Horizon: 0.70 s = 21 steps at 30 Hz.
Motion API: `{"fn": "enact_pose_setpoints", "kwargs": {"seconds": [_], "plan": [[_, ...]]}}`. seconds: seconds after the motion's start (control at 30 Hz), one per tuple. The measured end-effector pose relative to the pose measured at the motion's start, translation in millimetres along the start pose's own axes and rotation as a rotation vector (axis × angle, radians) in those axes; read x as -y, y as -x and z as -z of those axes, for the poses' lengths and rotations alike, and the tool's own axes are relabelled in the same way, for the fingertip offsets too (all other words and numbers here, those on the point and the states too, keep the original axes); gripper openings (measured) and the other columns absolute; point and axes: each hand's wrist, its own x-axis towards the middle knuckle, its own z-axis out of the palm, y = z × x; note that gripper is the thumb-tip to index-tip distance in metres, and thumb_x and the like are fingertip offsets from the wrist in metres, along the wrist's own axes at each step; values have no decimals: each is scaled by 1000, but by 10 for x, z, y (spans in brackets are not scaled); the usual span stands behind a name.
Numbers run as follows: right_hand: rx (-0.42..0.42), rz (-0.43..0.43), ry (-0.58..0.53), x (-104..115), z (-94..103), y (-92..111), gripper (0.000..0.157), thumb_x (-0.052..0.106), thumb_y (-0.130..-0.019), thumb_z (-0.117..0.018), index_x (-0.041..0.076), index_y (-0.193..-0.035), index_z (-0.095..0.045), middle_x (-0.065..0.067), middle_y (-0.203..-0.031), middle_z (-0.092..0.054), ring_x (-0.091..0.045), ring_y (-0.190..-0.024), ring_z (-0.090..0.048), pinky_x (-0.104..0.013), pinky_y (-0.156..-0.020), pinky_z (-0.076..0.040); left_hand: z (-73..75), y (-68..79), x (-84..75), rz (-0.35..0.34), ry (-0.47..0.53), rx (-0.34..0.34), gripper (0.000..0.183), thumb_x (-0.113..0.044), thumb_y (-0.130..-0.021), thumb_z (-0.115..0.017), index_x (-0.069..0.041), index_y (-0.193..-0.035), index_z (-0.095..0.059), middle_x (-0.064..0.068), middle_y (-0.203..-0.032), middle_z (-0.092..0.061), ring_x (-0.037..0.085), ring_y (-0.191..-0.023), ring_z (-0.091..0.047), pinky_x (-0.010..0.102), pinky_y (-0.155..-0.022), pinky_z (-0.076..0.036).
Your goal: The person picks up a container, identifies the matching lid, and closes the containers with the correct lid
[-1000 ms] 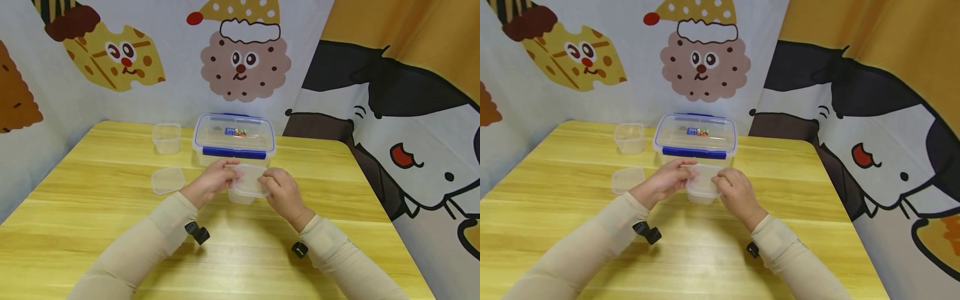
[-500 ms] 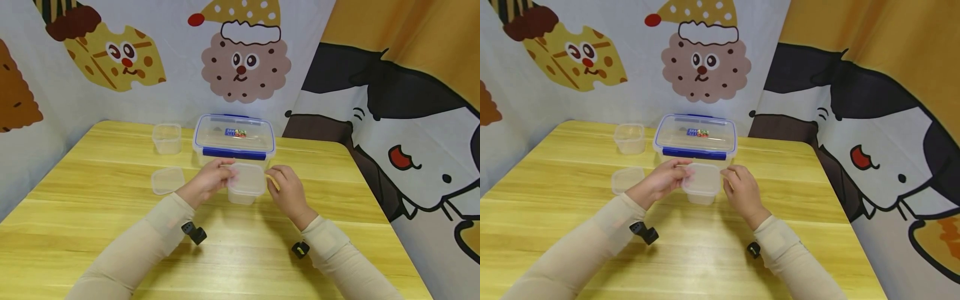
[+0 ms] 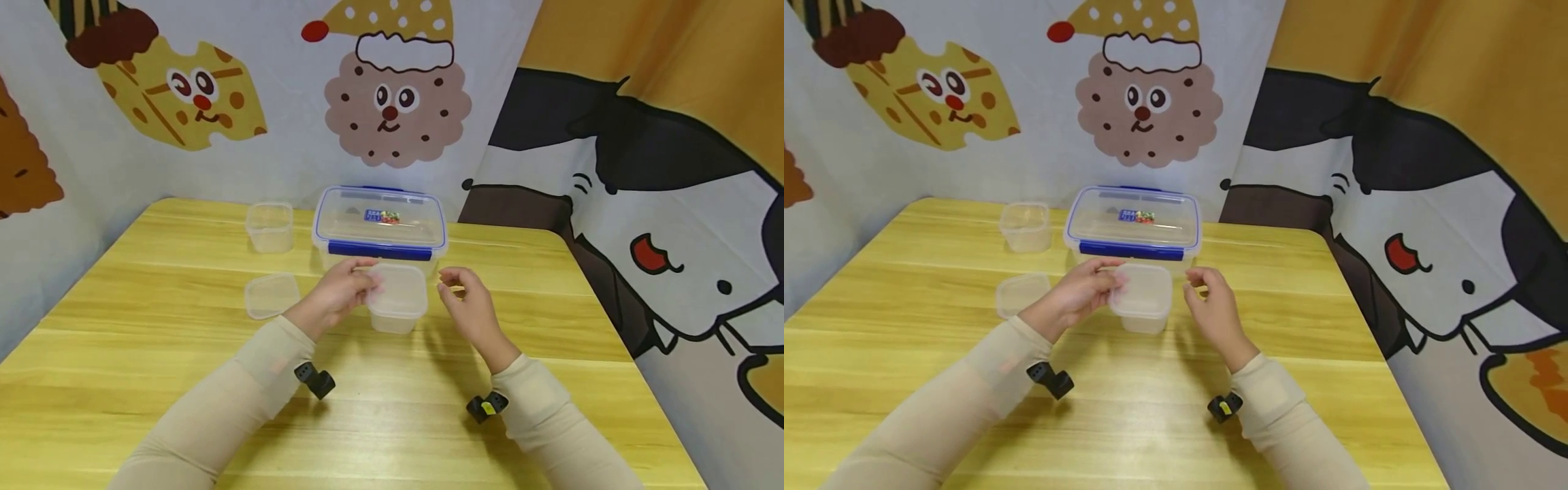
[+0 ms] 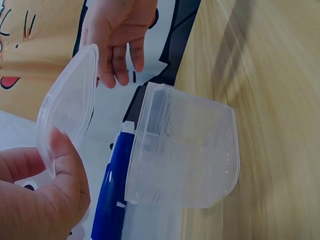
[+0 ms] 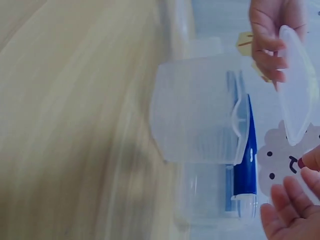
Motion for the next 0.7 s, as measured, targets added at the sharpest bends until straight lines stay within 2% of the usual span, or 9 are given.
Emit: {"fn": "enact_pose_setpoints", "kwargs": {"seconds": [0.17, 0.53, 0.7], "plan": [[37, -111, -77, 37, -8, -43, 29, 23, -91, -52, 5, -113, -55, -10, -106, -56, -22, -98, -51, -37, -81, -44, -26, -26, 19, -11, -42, -18, 44, 7, -85, -47, -2, -128, -41, 10, -95, -55, 15, -77, -56, 23, -66, -48], [97, -214, -130, 122, -92, -155, 35, 24, -89, -56, 5, -118, -53, -12, -103, -57, -22, -91, -53, -29, -74, -47, -73, -47, 6, -29, -99, -38, 39, 5, -86, -49, -6, -123, -45, 11, -98, -54, 18, -84, -53, 26, -69, -49], [116, -257, -170, 176, -107, -199, 34, 22, -89, -56, 5, -118, -54, -12, -101, -56, -20, -89, -53, -35, -76, -50, -71, -59, 4, -49, -122, -34, 39, 5, -86, -50, -6, -123, -45, 12, -98, -54, 17, -83, -53, 25, -67, -48]]}}
